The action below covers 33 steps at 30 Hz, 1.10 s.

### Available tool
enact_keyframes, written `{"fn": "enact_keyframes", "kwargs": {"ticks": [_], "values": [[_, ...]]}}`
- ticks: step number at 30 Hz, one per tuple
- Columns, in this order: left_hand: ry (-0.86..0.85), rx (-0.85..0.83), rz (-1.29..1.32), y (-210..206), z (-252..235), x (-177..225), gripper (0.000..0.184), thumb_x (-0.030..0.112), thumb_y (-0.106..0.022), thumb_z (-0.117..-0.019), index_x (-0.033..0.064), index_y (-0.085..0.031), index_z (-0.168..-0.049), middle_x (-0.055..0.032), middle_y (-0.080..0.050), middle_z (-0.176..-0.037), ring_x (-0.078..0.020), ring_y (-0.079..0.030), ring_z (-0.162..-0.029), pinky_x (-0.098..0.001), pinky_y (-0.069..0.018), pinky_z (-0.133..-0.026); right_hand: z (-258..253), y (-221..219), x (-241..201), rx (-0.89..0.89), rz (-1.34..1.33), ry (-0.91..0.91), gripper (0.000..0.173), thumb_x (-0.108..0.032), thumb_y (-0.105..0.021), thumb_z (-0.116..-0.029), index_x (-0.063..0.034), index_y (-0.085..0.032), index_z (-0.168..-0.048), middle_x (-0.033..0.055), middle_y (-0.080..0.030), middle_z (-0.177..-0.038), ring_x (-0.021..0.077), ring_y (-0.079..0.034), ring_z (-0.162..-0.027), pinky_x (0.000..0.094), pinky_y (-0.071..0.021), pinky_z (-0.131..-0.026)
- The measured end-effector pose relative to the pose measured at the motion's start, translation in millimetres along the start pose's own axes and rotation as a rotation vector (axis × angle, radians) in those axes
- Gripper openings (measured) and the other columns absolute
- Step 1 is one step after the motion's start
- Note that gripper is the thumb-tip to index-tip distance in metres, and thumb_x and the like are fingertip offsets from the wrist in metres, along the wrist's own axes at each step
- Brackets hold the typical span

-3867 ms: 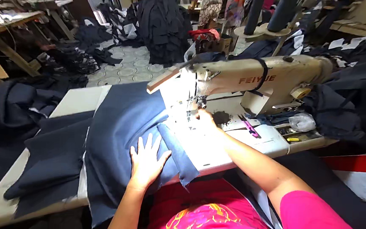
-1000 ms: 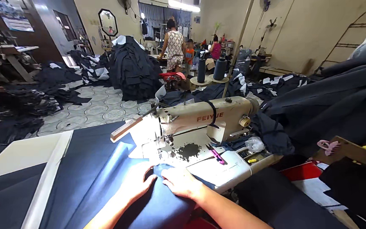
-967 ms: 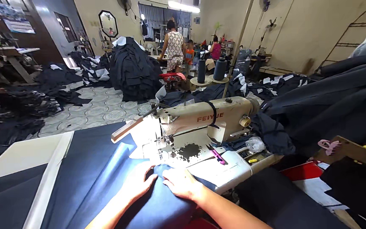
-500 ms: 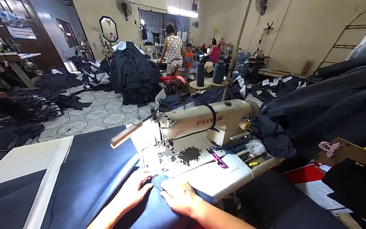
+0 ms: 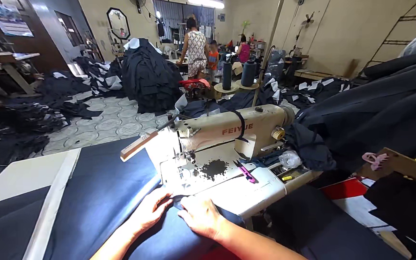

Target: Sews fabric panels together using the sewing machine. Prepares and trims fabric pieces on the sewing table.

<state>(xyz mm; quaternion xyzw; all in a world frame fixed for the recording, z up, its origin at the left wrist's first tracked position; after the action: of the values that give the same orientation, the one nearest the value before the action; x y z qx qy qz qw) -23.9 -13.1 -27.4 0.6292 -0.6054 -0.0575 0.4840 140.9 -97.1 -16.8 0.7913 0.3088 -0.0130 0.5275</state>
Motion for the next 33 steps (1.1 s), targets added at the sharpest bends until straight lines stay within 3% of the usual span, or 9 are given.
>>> {"fn": "enact_keyframes", "kwargs": {"ticks": [3,7,13,17,19,24,28,33], "values": [[0.006,-0.051,0.006,3,-4,2,0.027,0.017,-0.052,-0.1006,0.0003,-0.071,-0.109,-0.0119,-0.072,-0.109,-0.0134,-0.067,-0.107,-0.0291,-0.0512,-0.099,-2,-1,0,-0.025,-0.030,-0.022,0.027,-0.027,-0.060,-0.0982,-0.0020,-0.069,-0.093,0.0147,-0.069,-0.081,0.0309,-0.072,-0.079,0.0489,-0.0558,-0.065],[0.002,-0.166,-0.092,6,-13,10,0.030,0.018,-0.051,-0.1012,0.0002,-0.070,-0.115,-0.0153,-0.071,-0.115,-0.0259,-0.066,-0.114,-0.0446,-0.0479,-0.105,-1,2,1,-0.006,-0.065,-0.057,0.026,-0.026,-0.062,-0.0967,-0.0015,-0.070,-0.094,0.0147,-0.070,-0.083,0.0306,-0.072,-0.080,0.0491,-0.0562,-0.066],[-0.041,-0.252,-0.147,6,-20,10,0.029,0.020,-0.048,-0.1025,0.0004,-0.068,-0.111,-0.0167,-0.070,-0.104,-0.0312,-0.068,-0.100,-0.0525,-0.0511,-0.091,1,5,0,0.045,-0.062,-0.095,0.029,-0.029,-0.066,-0.0943,-0.0007,-0.071,-0.096,0.0145,-0.070,-0.084,0.0302,-0.072,-0.079,0.0491,-0.0563,-0.065],[0.016,-0.269,-0.167,12,-21,11,0.040,0.035,-0.051,-0.1019,-0.0001,-0.065,-0.114,-0.0174,-0.069,-0.103,-0.0315,-0.067,-0.099,-0.0506,-0.0525,-0.089,2,5,0,0.065,-0.065,-0.099,0.031,-0.031,-0.068,-0.0936,-0.0006,-0.071,-0.094,0.0142,-0.071,-0.083,0.0295,-0.072,-0.078,0.0495,-0.0567,-0.064],[0.078,-0.290,-0.147,17,-23,14,0.047,0.040,-0.058,-0.0970,-0.0016,-0.063,-0.118,-0.0186,-0.069,-0.107,-0.0317,-0.066,-0.104,-0.0496,-0.0515,-0.094,2,6,0,0.054,-0.070,-0.113,0.033,-0.033,-0.067,-0.0940,-0.0005,-0.071,-0.095,0.0145,-0.071,-0.084,0.0300,-0.072,-0.079,0.0498,-0.0565,-0.064],[0.091,-0.280,-0.124,23,-24,12,0.046,0.034,-0.063,-0.0937,-0.0038,-0.063,-0.119,-0.0190,-0.069,-0.110,-0.0308,-0.065,-0.109,-0.0489,-0.0496,-0.099,2,9,-1,-0.049,-0.082,-0.191,0.041,-0.041,-0.064,-0.0960,-0.0004,-0.071,-0.100,0.0167,-0.071,-0.091,0.0327,-0.072,-0.087,0.0528,-0.0558,-0.071],[0.099,-0.293,-0.141,25,-24,9,0.040,0.033,-0.062,-0.0944,-0.0021,-0.065,-0.113,-0.0181,-0.069,-0.107,-0.0328,-0.065,-0.107,-0.0514,-0.0486,-0.098,2,7,-1,-0.060,-0.055,-0.157,0.041,-0.041,-0.063,-0.0972,-0.0006,-0.070,-0.097,0.0165,-0.070,-0.090,0.0326,-0.071,-0.086,0.0519,-0.0556,-0.069],[0.130,-0.310,-0.111,28,-25,9,0.041,0.037,-0.064,-0.0944,0.0002,-0.067,-0.111,-0.0148,-0.069,-0.104,-0.0284,-0.064,-0.104,-0.0474,-0.0482,-0.097,1,6,0,-0.113,-0.045,-0.169,0.042,-0.042,-0.061,-0.0981,-0.0005,-0.069,-0.097,0.0166,-0.069,-0.089,0.0330,-0.071,-0.086,0.0522,-0.0547,-0.069]]}}
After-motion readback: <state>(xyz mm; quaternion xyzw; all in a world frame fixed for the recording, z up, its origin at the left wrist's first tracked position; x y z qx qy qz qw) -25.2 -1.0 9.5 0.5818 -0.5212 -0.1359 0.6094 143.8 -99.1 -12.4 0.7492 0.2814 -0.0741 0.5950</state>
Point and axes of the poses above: each hand's wrist, its own z-axis away from the middle knuckle, its own y-axis out of the back of the hand, x = y × z, the point moved 5 cm from there along -z, towards the middle knuckle
